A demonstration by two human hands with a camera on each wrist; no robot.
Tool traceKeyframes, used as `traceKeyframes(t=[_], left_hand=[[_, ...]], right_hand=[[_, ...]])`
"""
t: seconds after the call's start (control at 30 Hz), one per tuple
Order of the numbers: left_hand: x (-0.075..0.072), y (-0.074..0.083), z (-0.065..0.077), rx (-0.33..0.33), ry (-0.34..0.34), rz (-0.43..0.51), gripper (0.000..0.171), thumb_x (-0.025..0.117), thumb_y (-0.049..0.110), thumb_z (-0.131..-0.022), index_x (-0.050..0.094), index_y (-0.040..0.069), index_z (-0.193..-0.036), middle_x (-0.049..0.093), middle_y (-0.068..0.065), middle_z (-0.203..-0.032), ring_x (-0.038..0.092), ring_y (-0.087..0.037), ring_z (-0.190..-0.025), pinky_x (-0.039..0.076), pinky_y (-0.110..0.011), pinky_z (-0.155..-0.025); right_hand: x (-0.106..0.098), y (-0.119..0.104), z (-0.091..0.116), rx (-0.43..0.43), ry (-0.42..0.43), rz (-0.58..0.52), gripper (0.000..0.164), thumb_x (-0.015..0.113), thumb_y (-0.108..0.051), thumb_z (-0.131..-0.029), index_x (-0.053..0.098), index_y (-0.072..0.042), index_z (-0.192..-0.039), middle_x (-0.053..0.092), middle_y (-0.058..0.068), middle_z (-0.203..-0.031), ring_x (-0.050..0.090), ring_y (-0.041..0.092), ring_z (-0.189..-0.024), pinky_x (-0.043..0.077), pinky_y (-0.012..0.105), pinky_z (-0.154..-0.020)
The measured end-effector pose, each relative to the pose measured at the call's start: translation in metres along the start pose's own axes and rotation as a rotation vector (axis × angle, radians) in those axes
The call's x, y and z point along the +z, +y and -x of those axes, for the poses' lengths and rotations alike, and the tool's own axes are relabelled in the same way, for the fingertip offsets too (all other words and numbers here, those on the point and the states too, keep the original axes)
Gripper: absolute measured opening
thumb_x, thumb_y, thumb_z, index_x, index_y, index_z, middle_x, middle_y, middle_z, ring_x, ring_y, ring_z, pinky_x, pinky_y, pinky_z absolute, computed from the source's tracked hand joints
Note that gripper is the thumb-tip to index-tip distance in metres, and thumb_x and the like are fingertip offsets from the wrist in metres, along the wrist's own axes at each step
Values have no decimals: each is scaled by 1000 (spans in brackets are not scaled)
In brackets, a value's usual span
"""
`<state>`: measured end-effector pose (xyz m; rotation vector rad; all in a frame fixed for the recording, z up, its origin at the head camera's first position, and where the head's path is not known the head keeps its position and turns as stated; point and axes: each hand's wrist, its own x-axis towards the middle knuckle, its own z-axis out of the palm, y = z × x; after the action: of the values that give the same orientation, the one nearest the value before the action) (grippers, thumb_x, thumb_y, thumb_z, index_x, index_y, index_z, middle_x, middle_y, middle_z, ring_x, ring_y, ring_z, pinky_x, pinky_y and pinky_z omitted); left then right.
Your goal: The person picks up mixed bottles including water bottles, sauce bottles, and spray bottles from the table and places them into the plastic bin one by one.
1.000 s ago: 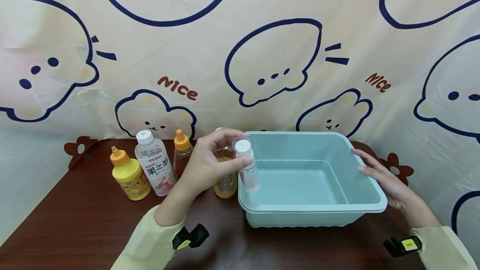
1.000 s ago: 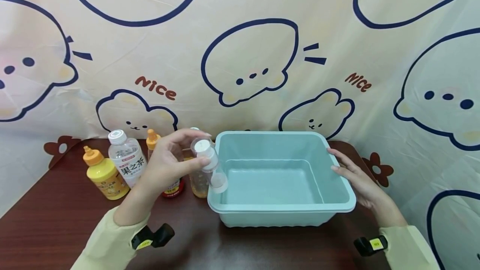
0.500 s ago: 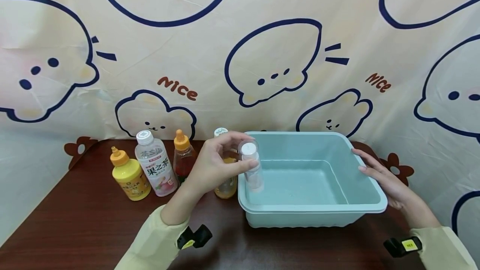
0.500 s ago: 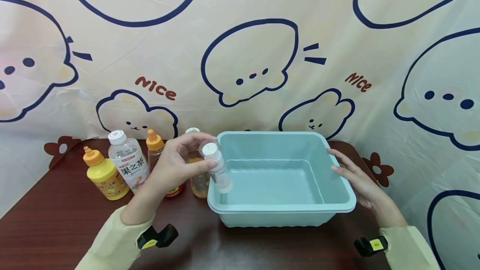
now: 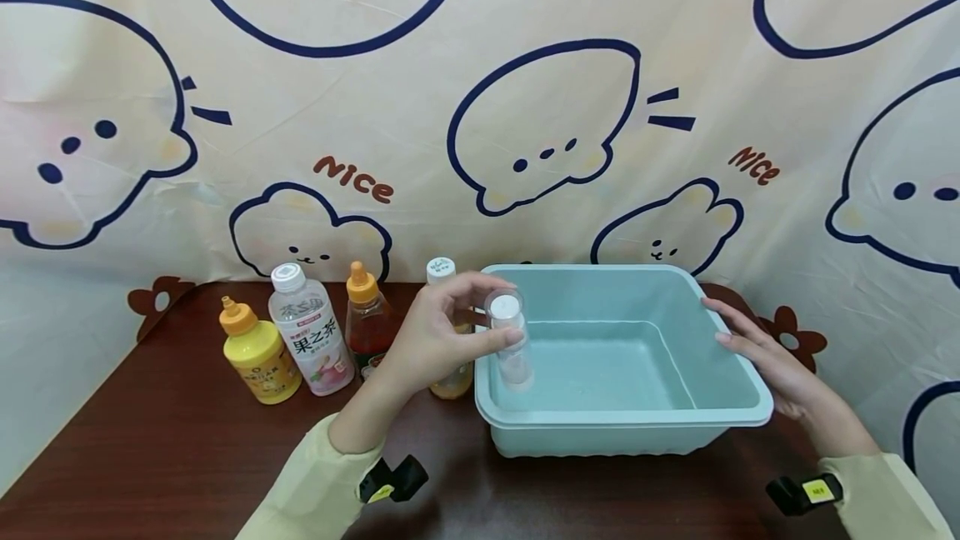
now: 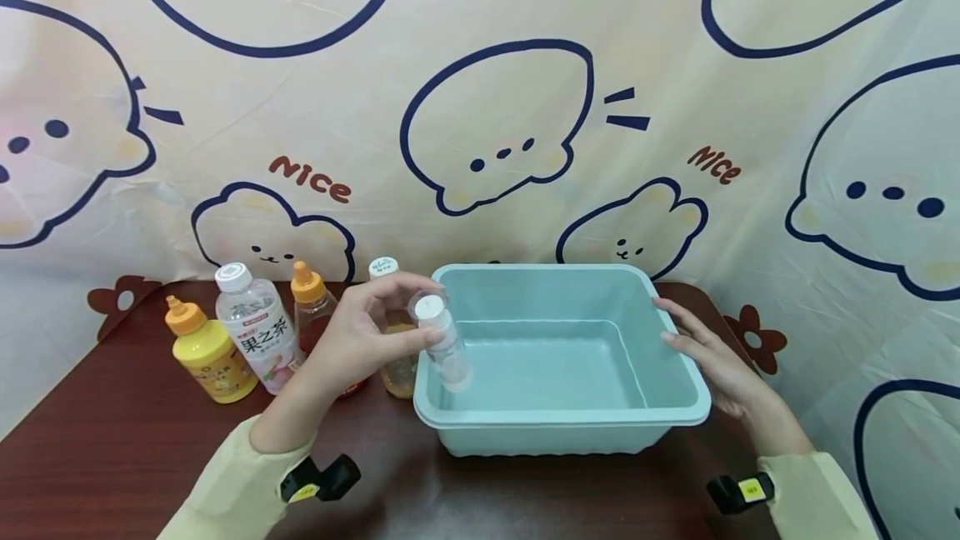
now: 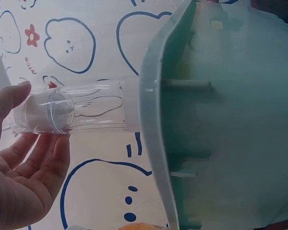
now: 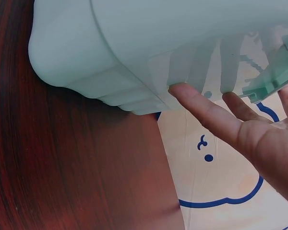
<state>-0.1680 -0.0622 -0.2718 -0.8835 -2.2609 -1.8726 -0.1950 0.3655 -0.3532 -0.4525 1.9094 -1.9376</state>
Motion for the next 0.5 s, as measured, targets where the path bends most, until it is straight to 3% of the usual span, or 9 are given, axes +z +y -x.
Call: traceKeyframes(t=[0.23,0.5], left_hand=[[2,-5,-2,23,-10,-15,34,74,10,-75,63,7,-107,64,-5,-98,59,-18,-81,54,-36,-71],[5,-11,-2,-6,-24,-6,34,74,10,-76,62,8,-107,63,-4,-99,58,-19,-85,54,-35,-74]], right_hand=[[0,0,0,-10,-2,5,48,27,-13,-100,18,-35,-141,40,-7,-125,60,24,-98,46,59,-71],[0,1,1,-15,-1,8,48,27,-12,-100,18,-36,-141,42,-8,-124,61,24,-98,46,58,-70]])
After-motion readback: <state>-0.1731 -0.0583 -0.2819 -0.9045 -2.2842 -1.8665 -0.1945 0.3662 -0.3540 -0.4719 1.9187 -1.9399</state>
